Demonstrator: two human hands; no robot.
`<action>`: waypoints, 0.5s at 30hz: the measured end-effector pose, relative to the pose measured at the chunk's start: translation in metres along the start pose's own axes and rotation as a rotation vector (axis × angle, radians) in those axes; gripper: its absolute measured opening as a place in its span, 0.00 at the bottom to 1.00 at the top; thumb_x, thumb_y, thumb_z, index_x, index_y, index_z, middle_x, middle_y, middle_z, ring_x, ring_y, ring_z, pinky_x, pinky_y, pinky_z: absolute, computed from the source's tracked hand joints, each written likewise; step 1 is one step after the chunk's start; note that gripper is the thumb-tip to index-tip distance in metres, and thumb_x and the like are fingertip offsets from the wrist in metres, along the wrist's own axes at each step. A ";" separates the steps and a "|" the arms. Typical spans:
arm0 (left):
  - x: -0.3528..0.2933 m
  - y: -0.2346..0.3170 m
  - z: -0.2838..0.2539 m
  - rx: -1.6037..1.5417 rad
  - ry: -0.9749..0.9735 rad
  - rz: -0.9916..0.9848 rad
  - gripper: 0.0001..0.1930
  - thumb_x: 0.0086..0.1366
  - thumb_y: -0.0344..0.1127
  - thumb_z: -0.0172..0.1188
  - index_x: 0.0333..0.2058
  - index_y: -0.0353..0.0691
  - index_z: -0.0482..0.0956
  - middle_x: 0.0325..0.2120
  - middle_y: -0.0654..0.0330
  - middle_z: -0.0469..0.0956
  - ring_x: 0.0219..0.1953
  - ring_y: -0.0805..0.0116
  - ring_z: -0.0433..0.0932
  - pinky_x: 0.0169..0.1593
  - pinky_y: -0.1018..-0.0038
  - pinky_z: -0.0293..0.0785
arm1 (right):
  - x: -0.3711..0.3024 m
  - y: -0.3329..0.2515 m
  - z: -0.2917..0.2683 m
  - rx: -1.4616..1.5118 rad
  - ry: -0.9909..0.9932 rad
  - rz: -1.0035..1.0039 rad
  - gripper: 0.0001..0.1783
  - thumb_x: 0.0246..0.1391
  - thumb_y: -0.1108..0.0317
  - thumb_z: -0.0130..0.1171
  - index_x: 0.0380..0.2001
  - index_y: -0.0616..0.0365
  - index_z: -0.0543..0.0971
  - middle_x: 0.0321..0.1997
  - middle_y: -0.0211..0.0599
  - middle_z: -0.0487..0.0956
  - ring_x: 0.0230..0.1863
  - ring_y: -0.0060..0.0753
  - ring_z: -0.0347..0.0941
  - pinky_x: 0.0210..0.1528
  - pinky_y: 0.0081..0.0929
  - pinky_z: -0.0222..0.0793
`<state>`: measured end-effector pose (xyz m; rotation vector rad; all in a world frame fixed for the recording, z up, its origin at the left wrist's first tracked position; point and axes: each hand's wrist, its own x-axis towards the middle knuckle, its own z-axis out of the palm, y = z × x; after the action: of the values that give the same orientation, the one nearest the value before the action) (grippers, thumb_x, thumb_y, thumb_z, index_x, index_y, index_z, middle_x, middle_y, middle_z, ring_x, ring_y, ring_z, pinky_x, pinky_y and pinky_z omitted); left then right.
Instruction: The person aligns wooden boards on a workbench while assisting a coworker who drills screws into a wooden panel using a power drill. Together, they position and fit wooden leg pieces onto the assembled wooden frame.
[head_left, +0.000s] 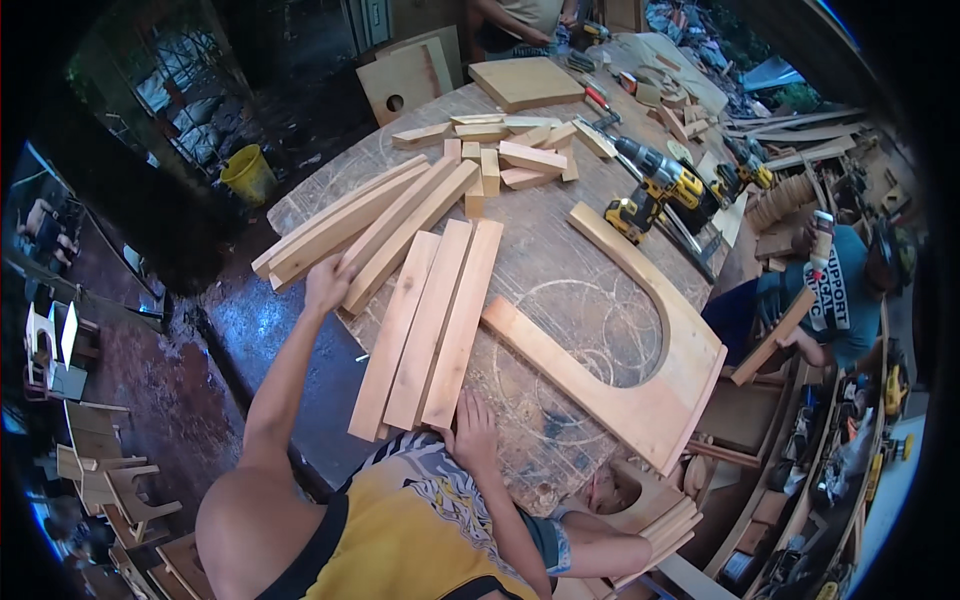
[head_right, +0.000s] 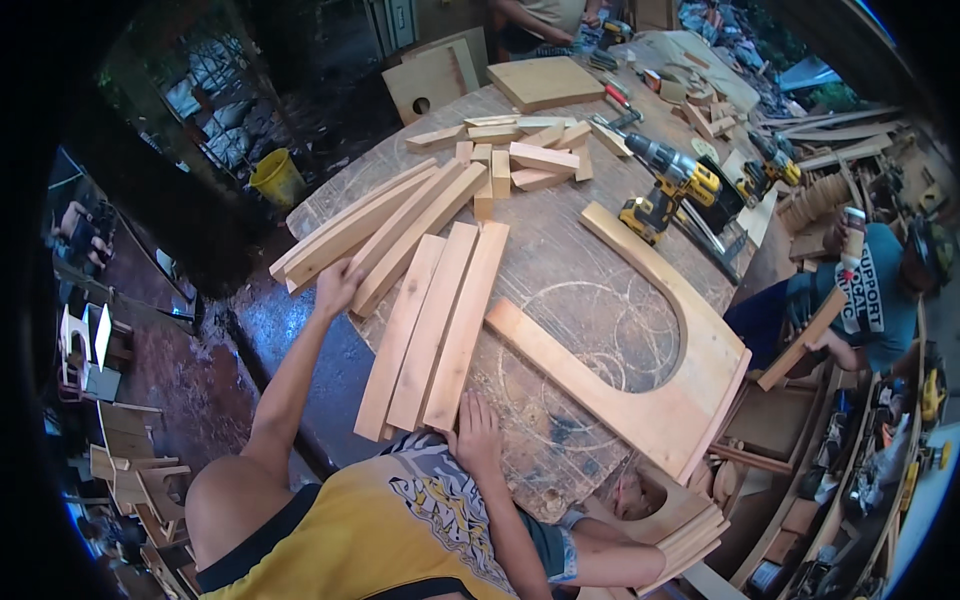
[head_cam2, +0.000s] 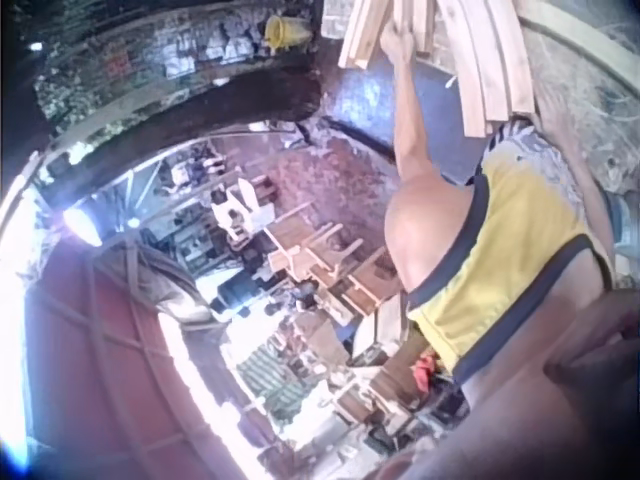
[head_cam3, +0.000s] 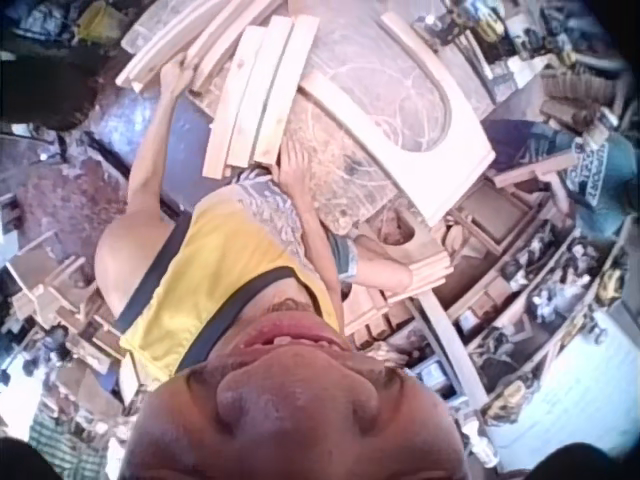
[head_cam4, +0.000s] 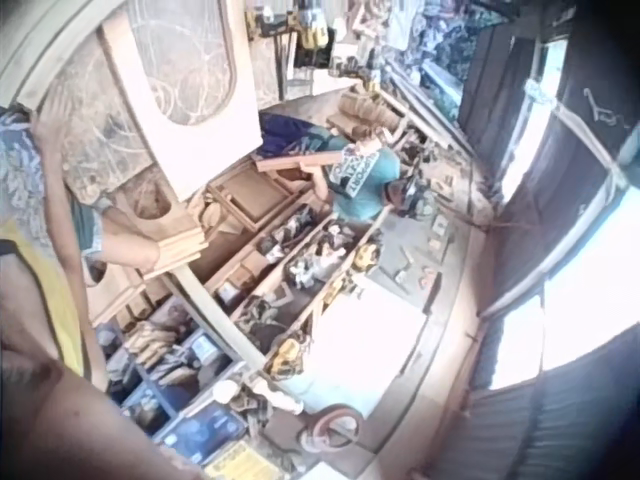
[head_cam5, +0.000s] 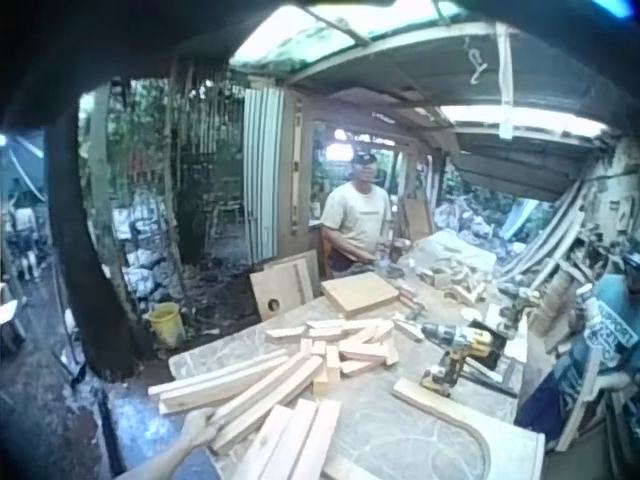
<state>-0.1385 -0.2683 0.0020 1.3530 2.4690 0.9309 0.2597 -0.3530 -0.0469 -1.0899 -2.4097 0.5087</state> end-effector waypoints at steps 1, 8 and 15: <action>0.004 -0.001 0.005 0.010 0.007 -0.006 0.20 0.60 0.42 0.63 0.47 0.37 0.81 0.40 0.39 0.80 0.46 0.41 0.79 0.52 0.55 0.72 | 0.000 -0.002 0.003 0.010 -0.005 0.007 0.42 0.50 0.53 0.62 0.62 0.70 0.65 0.66 0.56 0.67 0.68 0.53 0.61 0.68 0.49 0.54; 0.021 0.025 0.037 0.123 -0.053 0.282 0.40 0.55 0.52 0.67 0.61 0.33 0.67 0.55 0.35 0.71 0.55 0.40 0.73 0.58 0.54 0.69 | 0.007 0.021 0.014 0.065 -0.035 -0.026 0.44 0.50 0.53 0.61 0.64 0.70 0.62 0.67 0.55 0.66 0.70 0.53 0.59 0.70 0.48 0.51; 0.018 0.020 0.037 0.247 -0.145 0.019 0.46 0.51 0.50 0.68 0.66 0.43 0.59 0.55 0.42 0.73 0.57 0.43 0.72 0.61 0.55 0.68 | 0.010 0.010 0.000 -0.007 -0.056 -0.018 0.46 0.48 0.53 0.63 0.65 0.70 0.61 0.67 0.56 0.65 0.70 0.54 0.58 0.69 0.47 0.53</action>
<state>-0.1192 -0.2296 -0.0128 1.4625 2.5266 0.5219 0.2597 -0.3390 -0.0491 -1.0696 -2.4686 0.5323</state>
